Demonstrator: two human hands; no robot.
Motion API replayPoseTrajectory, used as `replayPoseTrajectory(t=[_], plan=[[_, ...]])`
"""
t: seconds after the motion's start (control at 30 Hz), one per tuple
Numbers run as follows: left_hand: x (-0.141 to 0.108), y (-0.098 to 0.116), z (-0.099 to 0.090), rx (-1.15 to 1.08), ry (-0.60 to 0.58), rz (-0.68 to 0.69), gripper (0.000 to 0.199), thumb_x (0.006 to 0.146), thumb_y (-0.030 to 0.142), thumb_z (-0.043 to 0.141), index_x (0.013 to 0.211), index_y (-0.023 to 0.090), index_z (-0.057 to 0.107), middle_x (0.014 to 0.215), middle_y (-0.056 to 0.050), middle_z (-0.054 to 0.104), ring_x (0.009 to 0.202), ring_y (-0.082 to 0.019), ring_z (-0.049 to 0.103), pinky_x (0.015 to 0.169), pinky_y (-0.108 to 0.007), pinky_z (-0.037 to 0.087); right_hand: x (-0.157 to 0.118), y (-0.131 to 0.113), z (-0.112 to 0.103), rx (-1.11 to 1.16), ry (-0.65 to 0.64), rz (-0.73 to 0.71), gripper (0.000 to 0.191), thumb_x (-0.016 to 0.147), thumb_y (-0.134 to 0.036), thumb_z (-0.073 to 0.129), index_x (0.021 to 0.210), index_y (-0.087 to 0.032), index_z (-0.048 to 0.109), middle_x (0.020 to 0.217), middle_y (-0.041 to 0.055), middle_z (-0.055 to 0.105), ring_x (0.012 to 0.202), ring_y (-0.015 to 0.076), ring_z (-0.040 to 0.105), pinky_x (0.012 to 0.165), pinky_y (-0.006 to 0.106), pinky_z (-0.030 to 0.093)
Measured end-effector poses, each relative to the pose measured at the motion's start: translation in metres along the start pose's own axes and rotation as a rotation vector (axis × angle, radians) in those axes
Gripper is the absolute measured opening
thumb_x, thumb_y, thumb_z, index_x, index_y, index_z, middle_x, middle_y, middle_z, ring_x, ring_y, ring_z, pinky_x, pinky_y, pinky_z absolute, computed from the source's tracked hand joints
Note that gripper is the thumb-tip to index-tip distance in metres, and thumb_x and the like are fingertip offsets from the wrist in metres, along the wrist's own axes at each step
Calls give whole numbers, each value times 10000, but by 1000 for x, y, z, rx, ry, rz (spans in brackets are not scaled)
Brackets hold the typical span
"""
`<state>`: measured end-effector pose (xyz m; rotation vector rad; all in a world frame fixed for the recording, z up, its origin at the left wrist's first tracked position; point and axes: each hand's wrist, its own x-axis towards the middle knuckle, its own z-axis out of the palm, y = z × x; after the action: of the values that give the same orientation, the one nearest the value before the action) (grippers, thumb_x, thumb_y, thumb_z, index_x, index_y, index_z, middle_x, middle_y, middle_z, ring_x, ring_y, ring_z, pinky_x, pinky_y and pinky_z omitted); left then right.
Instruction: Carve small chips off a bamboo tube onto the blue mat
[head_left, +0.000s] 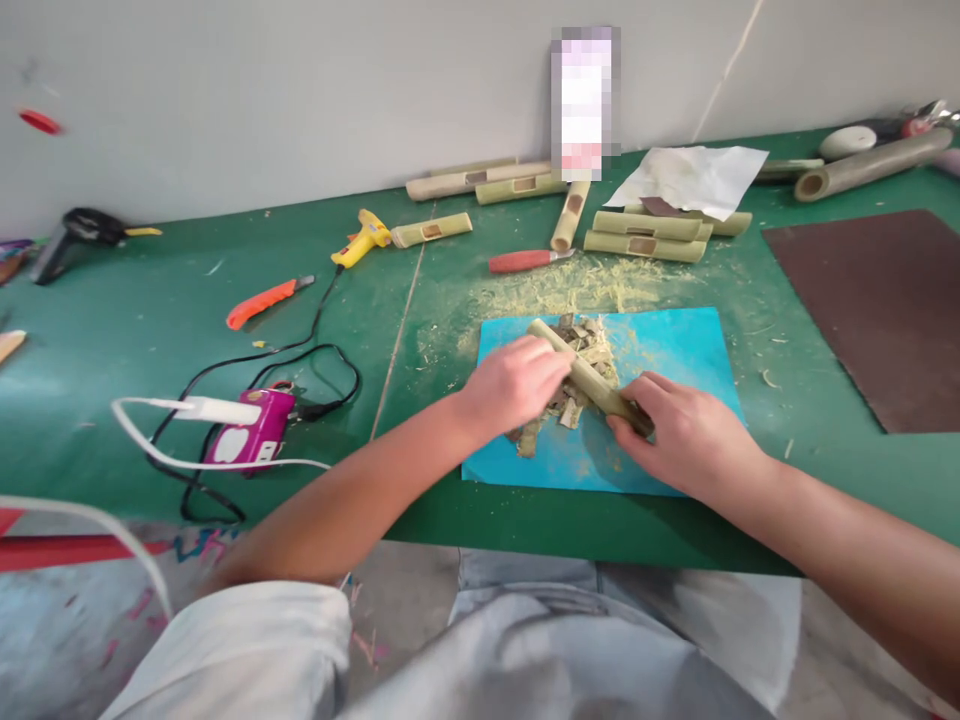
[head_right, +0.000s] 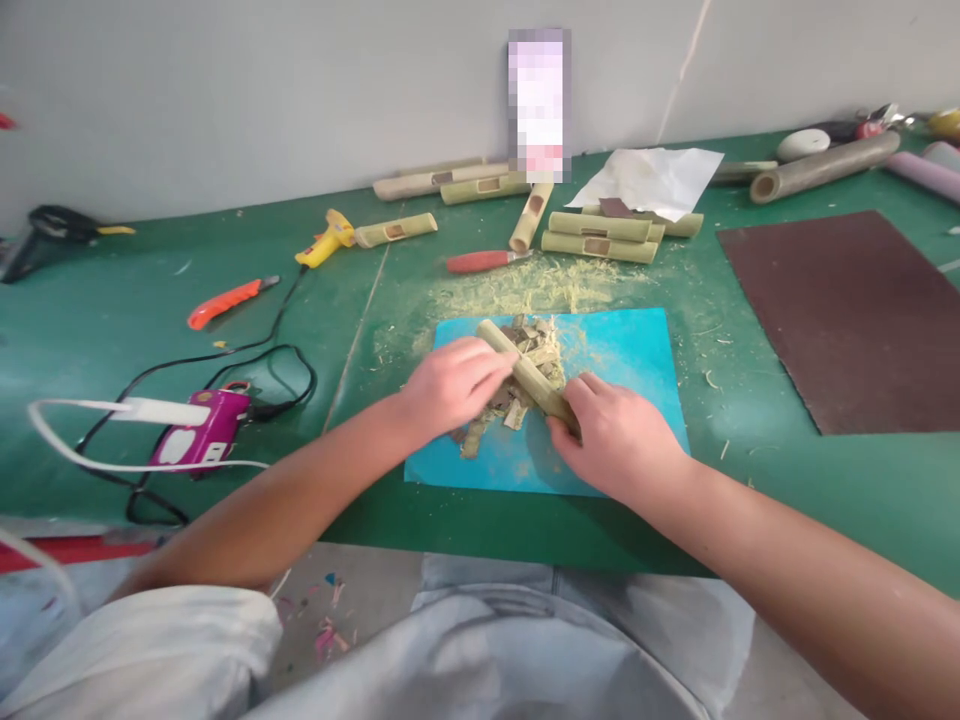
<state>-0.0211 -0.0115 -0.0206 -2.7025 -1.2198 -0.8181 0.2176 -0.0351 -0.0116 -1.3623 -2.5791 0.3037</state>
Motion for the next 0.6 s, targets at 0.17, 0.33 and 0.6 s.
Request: replayPoseTrajectory(t=[0.17,0.33,0.6], plan=[[1,6,2,52,27,-13,284,989,216,418,946,131,686,753,-70,628,739,-175,599,693,-299,507,-1,0,0,3,10,-8,193,866,-346,503,801,-180,573,759,44,595,583,148,504,544,307,292],[1,21,3,16,-18,38,261,995,217,430,1008,121,672,762,-58,629,760,-167,605,684,-271,503,-2,0,2,-3,37,-27,205,866,-355,516,774,-178,562,733,30,570,574,140,491,542,299,290],[1,18,1,25,17,21,257,984,194,438,936,103,673,736,-60,607,741,-166,594,687,-278,501,-3,0,3,5,27,-24,207,879,-346,517,821,-161,591,756,31,578,593,140,502,547,296,294]])
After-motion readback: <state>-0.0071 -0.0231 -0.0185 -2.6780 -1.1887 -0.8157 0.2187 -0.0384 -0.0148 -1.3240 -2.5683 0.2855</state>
